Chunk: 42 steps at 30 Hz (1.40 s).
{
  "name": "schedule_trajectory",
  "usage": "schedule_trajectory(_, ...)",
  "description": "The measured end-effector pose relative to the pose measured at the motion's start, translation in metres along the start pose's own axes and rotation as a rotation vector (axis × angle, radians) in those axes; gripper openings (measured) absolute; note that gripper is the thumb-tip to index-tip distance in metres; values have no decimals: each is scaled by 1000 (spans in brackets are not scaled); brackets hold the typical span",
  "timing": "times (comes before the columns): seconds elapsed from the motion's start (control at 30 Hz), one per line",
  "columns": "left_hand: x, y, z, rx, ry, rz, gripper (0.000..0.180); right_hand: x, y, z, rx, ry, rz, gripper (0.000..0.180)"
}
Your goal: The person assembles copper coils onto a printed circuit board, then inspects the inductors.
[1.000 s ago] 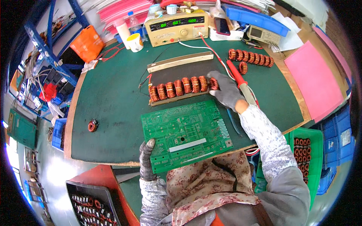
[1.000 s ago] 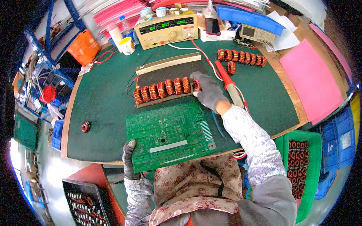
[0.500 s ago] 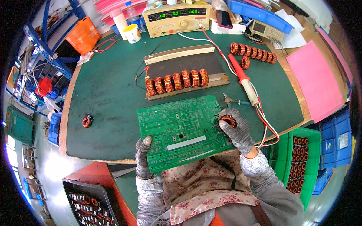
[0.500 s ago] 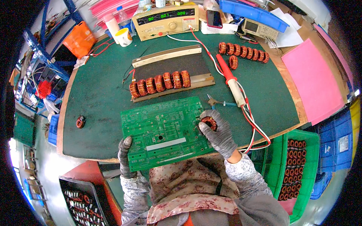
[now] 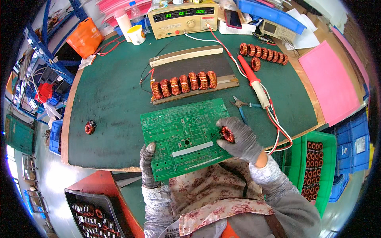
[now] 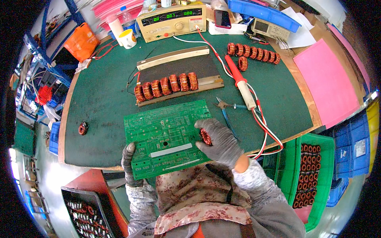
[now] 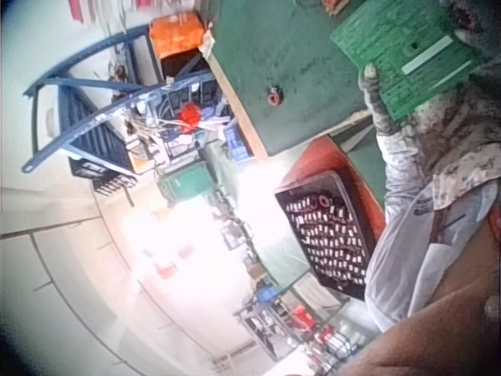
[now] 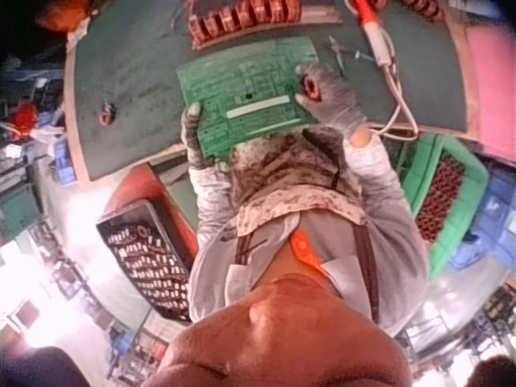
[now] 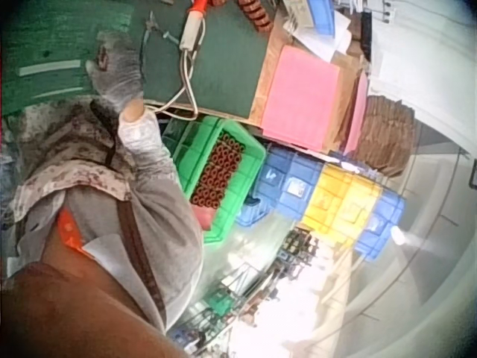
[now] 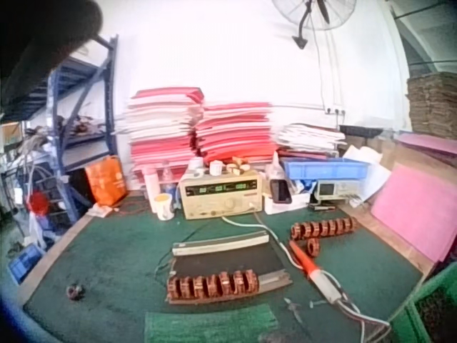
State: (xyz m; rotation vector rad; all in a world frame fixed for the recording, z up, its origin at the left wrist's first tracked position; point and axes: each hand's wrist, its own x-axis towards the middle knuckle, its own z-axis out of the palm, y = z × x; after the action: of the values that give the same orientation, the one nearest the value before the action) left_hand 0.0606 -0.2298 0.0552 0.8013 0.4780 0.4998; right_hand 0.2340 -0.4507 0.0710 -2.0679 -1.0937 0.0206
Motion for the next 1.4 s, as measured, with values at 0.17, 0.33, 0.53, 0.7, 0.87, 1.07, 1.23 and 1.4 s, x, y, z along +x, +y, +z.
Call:
schedule_trajectory(0.17, 0, -2, 2, -12, -19, -7, 54, -9, 27, -17, 147, -130, -89, 64)
schedule_trajectory(0.33, -1, 3, 7, 66, -51, 11, 49, 10, 21, -55, 666, 97, 62, 62)
schedule_trajectory(0.53, -6, 3, 6, 102, -8, 44, 48, 84, 117, -128, -99, 542, 277, 61)
schedule_trajectory(0.7, -2, 0, 2, 79, -4, 50, 46, 118, 195, -132, -350, 327, 278, 60)
schedule_trajectory(0.87, -2, 1, -1, 83, -39, 35, 43, 140, 207, -122, -400, 159, 354, 60)
schedule_trajectory(1.07, -2, 6, 0, 64, -39, 9, 44, 109, 148, -113, -599, 275, 167, 57)
schedule_trajectory(1.23, -4, 5, -3, 21, -58, 0, 46, 52, 72, -93, -709, -96, -42, 41)
schedule_trajectory(1.4, -26, 17, -7, -36, -25, 89, 54, 36, 61, -51, -1282, -344, -96, 26)
